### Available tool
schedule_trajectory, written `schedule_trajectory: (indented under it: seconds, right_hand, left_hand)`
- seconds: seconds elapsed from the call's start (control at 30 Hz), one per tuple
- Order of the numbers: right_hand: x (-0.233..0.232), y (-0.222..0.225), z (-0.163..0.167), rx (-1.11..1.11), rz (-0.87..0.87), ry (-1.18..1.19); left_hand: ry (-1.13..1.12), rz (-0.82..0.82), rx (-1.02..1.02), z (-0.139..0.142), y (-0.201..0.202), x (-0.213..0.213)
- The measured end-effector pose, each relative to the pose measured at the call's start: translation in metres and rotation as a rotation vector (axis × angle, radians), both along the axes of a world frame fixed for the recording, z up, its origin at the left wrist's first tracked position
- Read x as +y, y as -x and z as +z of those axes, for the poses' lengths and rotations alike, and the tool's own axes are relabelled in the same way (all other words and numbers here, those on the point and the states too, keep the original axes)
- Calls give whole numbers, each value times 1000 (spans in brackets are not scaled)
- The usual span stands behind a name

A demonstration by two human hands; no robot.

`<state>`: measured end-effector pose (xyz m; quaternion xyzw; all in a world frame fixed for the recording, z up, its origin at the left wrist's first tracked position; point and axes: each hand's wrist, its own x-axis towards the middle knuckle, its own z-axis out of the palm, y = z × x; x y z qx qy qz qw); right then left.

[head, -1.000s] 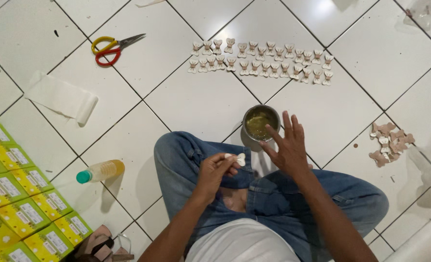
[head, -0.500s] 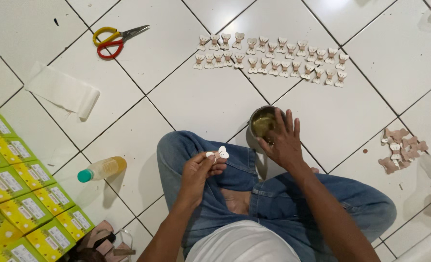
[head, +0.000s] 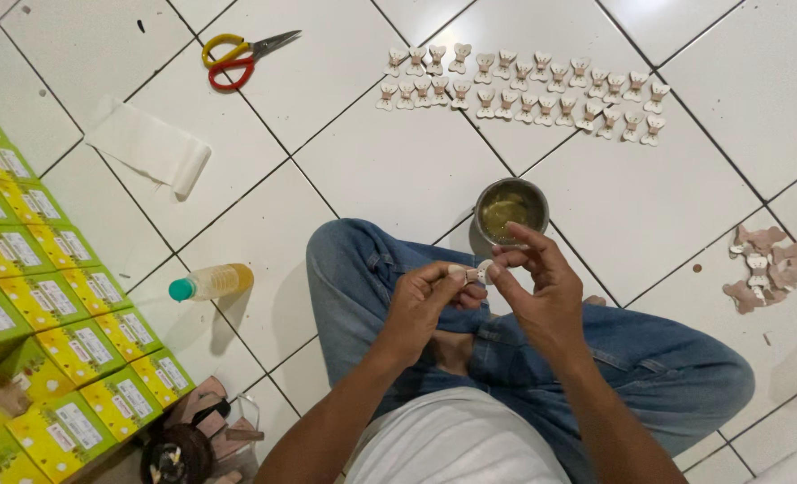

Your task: The person sits on the floor and repeatedly picks up small white and brown paper cutouts. They apply a liquid from a metal cup to the cutouts and press them together, then place the assembled items in rows on the floor. A pair of scissors and stacked boxes are visible nearby.

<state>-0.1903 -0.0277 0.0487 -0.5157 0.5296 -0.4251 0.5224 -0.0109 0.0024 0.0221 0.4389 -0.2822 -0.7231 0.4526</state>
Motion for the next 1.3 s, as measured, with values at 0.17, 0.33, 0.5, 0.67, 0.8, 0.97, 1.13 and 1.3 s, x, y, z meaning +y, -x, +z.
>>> schedule_trajectory:
  seconds: [0.17, 0.33, 0.5, 0.67, 0.8, 0.97, 1.13, 1.3]
  right_hand:
    - [12, 9, 19, 509, 21, 438]
    - [31, 15, 14, 736, 151, 671]
    - [33, 18, 3, 876, 134, 772]
    - [34, 18, -1, 977, 121, 876]
    - [39, 17, -3, 1002, 143, 854]
    - [41, 16, -1, 984, 143, 816]
    - [37, 13, 7, 639, -4, 604]
    - [19, 7, 2, 91, -95, 24]
  left_hand:
    - [34, 40, -101, 11, 3, -1]
    - [100, 76, -202, 22, 7, -4]
    - [189, 35, -254, 29, 8, -1]
    - [125, 65, -247, 28, 12, -2]
    - [60, 101, -130, 24, 10, -5]
    - [75, 104, -84, 20, 9, -9]
    - [79, 109, -117, 20, 7, -11]
    - [103, 65, -79, 26, 8, -7]
